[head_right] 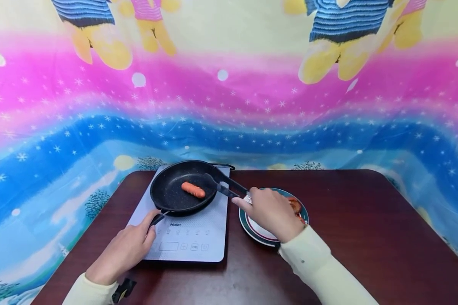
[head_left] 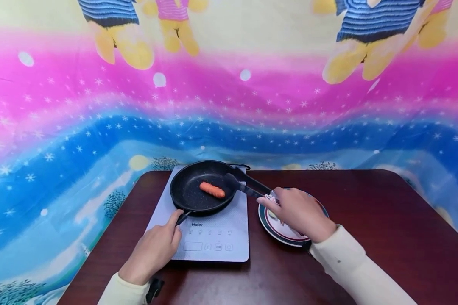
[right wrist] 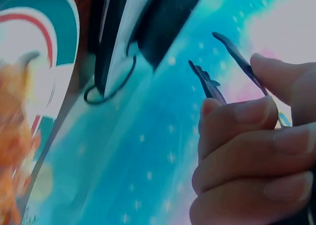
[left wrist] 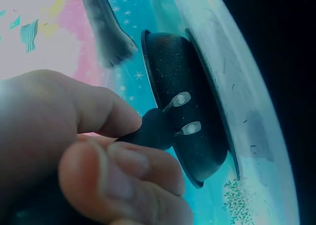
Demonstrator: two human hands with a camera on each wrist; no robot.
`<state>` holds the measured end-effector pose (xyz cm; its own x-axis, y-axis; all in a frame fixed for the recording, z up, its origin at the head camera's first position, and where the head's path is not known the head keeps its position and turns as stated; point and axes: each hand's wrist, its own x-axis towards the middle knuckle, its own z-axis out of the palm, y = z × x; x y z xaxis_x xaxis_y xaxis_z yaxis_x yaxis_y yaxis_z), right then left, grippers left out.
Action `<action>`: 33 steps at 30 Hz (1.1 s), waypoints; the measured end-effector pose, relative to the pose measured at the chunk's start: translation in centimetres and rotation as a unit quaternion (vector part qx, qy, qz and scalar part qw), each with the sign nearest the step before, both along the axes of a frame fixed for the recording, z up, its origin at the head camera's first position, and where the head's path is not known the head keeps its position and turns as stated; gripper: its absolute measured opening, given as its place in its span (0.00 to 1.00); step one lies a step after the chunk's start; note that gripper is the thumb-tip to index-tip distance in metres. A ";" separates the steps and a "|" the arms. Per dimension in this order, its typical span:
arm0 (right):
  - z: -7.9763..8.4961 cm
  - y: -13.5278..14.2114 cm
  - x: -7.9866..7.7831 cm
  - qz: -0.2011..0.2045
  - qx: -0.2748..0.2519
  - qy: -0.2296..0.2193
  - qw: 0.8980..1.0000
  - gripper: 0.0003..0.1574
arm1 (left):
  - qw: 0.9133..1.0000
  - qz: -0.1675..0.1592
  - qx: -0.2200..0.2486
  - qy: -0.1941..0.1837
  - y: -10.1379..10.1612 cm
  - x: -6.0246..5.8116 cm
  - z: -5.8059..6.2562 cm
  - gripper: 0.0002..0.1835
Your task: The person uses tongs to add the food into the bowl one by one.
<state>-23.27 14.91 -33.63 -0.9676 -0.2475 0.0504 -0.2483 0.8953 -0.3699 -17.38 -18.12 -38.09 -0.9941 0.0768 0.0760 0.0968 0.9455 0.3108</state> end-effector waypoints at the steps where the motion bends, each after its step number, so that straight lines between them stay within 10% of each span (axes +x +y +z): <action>1: 0.0 0.8 0.4 -0.003 -0.004 0.001 1.000 0.37 | 1.000 0.002 0.004 0.000 0.0 0.0 0.0 0.24; 20: 0.5 9.8 3.4 -0.047 0.003 0.013 0.999 0.37 | 0.997 0.037 0.013 0.064 -0.2 0.5 -0.3 0.29; 33: 1.5 12.1 4.3 -0.032 0.078 -0.067 0.994 0.50 | 0.992 0.059 0.065 0.087 -0.3 1.3 -0.9 0.25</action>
